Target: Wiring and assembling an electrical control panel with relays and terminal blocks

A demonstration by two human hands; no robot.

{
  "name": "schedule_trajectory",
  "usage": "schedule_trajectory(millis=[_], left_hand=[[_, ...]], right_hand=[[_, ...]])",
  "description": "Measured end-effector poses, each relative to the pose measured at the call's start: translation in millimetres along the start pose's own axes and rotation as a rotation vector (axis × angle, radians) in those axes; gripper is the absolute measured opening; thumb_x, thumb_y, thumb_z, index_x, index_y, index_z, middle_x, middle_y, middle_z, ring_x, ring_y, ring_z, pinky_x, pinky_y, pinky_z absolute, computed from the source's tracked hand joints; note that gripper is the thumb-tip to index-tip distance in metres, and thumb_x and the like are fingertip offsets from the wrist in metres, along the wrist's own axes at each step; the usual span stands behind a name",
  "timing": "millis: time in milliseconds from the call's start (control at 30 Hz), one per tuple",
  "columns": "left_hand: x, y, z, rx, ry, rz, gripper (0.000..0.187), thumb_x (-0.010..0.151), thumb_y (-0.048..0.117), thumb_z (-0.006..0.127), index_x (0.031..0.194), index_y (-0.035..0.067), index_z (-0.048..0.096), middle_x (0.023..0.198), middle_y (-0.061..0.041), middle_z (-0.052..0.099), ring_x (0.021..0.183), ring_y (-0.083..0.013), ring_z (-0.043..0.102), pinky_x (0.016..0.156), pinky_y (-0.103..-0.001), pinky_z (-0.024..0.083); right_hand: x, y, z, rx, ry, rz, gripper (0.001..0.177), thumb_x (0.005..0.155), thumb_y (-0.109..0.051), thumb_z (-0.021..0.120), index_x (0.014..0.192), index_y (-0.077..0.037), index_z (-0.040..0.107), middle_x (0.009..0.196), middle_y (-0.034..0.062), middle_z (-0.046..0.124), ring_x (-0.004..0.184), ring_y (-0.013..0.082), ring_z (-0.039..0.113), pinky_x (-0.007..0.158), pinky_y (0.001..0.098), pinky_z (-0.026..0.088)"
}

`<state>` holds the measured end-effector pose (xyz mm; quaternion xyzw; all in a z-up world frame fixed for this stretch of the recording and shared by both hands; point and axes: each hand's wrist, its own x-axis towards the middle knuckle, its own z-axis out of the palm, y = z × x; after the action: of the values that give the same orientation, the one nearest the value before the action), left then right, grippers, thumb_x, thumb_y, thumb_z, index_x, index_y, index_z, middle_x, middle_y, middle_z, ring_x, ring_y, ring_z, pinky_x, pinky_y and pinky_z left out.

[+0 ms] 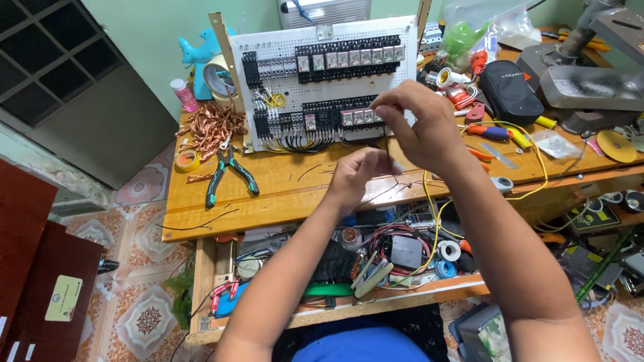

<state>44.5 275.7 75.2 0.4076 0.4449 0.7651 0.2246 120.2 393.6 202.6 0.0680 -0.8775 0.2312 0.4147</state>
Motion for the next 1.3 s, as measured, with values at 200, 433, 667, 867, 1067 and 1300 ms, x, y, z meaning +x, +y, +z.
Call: schedule_trajectory(millis=[200, 433, 667, 867, 1067, 1300], left_hand=[[7, -30, -22, -0.170, -0.081, -0.041, 0.032, 0.103, 0.029, 0.064, 0.078, 0.009, 0.065, 0.073, -0.009, 0.067, 0.061, -0.0149, 0.070, 0.056, -0.020, 0.053], [16, -15, -66, -0.435, 0.062, -0.184, 0.028, 0.103, 0.024, 0.063, 0.080, 0.007, 0.064, 0.061, 0.001, 0.053, 0.051, -0.0107, 0.047, 0.049, -0.025, 0.045], [26, 24, -100, -0.123, -0.164, -0.350, 0.040, 0.103, 0.031, 0.063, 0.068, 0.013, 0.063, 0.054, 0.006, 0.050, 0.042, -0.0061, 0.036, 0.039, -0.015, 0.025], [41, 53, -81, 1.046, -0.415, -0.285, 0.029, 0.097, 0.035, 0.067, 0.078, 0.014, 0.075, 0.073, 0.002, 0.074, 0.066, -0.0119, 0.062, 0.066, -0.033, 0.046], [35, 39, -77, 1.818, -0.653, -0.228, 0.049, 0.107, 0.051, 0.050, 0.084, 0.016, 0.074, 0.082, -0.006, 0.075, 0.079, -0.0335, 0.073, 0.063, -0.047, 0.057], [-7, 41, -89, 1.436, -0.287, 0.253, 0.055, 0.093, 0.058, 0.060, 0.062, 0.013, 0.063, 0.055, -0.015, 0.059, 0.061, -0.0374, 0.066, 0.059, -0.045, 0.050]], right_hand=[[-13, 31, -29, 0.000, -0.042, 0.130, 0.010, 0.099, -0.004, 0.078, 0.109, -0.008, 0.076, 0.081, 0.0081, 0.063, 0.074, 0.0232, 0.061, 0.074, 0.0368, 0.049], [-47, 90, -139, -0.452, -0.180, 0.185, 0.027, 0.098, -0.012, 0.093, 0.119, -0.003, 0.080, 0.103, 0.0128, 0.074, 0.082, 0.0193, 0.064, 0.073, 0.0317, 0.051], [-107, 72, -211, -0.262, -0.113, 0.389, 0.018, 0.125, -0.001, 0.064, 0.140, 0.005, 0.057, 0.110, 0.0167, 0.059, 0.077, 0.0201, 0.047, 0.072, 0.0326, 0.037], [-70, -95, -145, -0.024, -0.681, 0.124, 0.025, 0.076, -0.043, 0.082, 0.096, -0.028, 0.079, 0.062, -0.0101, 0.066, 0.050, 0.0076, 0.062, 0.047, 0.0258, 0.049], [-83, -61, -74, 0.144, -0.709, 0.095, 0.029, 0.090, -0.039, 0.070, 0.099, -0.011, 0.069, 0.081, 0.0026, 0.069, 0.071, 0.0204, 0.068, 0.065, 0.0346, 0.053], [-137, 52, 24, -0.074, -0.304, 0.317, 0.009, 0.089, -0.010, 0.077, 0.096, -0.006, 0.072, 0.084, 0.0139, 0.071, 0.084, 0.0384, 0.068, 0.079, 0.0463, 0.053]])
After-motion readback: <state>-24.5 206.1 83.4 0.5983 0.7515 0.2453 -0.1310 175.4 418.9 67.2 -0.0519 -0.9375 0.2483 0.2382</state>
